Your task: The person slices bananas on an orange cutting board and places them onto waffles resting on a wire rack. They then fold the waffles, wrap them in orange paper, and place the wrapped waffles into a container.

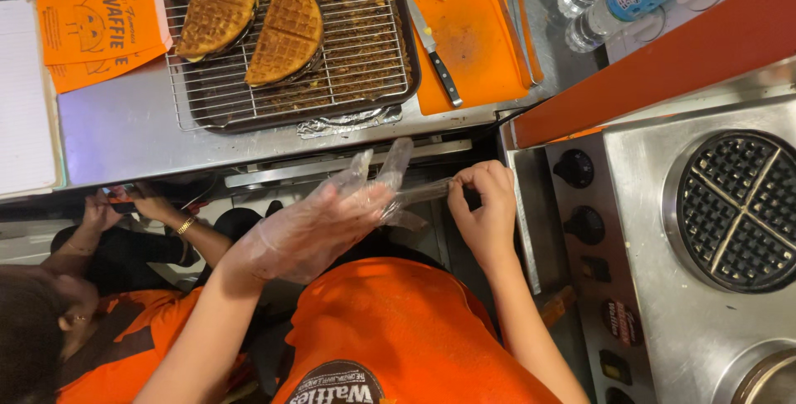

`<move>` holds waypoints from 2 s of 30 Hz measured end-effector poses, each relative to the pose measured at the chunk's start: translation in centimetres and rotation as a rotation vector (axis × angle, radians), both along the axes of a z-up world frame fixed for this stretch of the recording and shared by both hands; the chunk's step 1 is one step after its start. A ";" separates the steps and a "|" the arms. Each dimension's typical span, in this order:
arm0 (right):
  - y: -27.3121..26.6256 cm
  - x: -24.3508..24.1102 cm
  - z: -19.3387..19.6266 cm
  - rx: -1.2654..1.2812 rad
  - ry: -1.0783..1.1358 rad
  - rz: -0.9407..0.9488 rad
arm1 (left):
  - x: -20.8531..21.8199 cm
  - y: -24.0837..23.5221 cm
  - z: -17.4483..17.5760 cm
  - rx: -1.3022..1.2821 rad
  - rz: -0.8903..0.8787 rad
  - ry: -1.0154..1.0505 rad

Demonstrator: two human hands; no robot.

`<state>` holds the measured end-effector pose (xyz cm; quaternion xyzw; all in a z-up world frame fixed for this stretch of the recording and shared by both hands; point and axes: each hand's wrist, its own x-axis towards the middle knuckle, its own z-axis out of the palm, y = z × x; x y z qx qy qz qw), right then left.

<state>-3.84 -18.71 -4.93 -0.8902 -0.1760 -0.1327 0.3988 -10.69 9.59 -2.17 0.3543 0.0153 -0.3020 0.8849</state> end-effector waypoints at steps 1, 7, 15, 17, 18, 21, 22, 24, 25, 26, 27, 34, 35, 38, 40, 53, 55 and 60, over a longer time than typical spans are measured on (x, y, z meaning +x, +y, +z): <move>0.0 -0.1 -0.7 0.004 0.002 -0.012 | -0.5 0.7 -0.4 0.014 0.020 -0.021; -0.3 -0.4 -5.7 -0.044 0.096 -0.071 | -3.7 1.6 -5.6 0.196 0.258 -0.093; 1.4 -1.6 -7.4 -0.179 0.238 0.160 | -2.8 -1.5 -14.9 1.342 -0.047 -0.190; 2.6 -1.7 -8.1 -0.195 0.300 0.336 | -1.8 -3.2 -16.1 1.473 -0.134 -0.145; 3.7 -1.5 -8.9 -0.222 0.326 0.340 | -1.2 -3.7 -16.4 1.484 -0.120 -0.170; 6.4 -0.5 -12.1 -0.315 0.376 0.313 | 0.6 -4.9 -16.5 1.548 -0.034 -0.253; 7.1 0.1 -13.3 -0.349 0.368 0.280 | 1.0 -5.0 -16.3 1.576 0.006 -0.283; 7.7 1.1 -15.5 -0.360 0.352 0.214 | 1.2 -4.6 -15.6 1.553 0.084 -0.358; 7.8 1.7 -16.4 -0.336 0.343 0.181 | 0.9 -4.4 -15.2 1.540 0.121 -0.394; 7.9 2.3 -17.1 -0.313 0.328 0.144 | 0.4 -4.2 -14.8 1.625 0.277 -0.586; 7.8 2.6 -17.6 -0.318 0.409 0.110 | -0.5 -4.2 -14.3 1.696 0.437 -0.783; 8.6 3.3 -18.7 -0.339 0.464 0.062 | -0.5 -4.4 -18.4 1.877 0.104 -0.718; 8.6 3.2 -18.5 -0.367 0.400 0.082 | 0.5 -4.6 -19.9 1.861 -0.011 -0.569; 8.9 2.7 -17.6 -0.418 0.170 0.235 | 4.0 -5.2 -24.6 1.819 -0.191 -0.314; 9.7 1.9 -16.8 -0.384 0.200 0.311 | 5.2 -5.4 -26.7 1.803 -0.095 -0.386; 12.6 5.6 -20.6 -1.055 0.597 0.573 | 4.3 0.2 -17.4 1.332 -0.041 -0.472; 13.1 5.6 -18.9 -1.074 0.646 0.566 | 4.3 2.6 -13.3 1.114 -0.208 -0.344; 12.2 6.9 -10.2 -0.710 0.804 0.632 | 6.7 18.3 -5.8 1.288 0.245 -0.065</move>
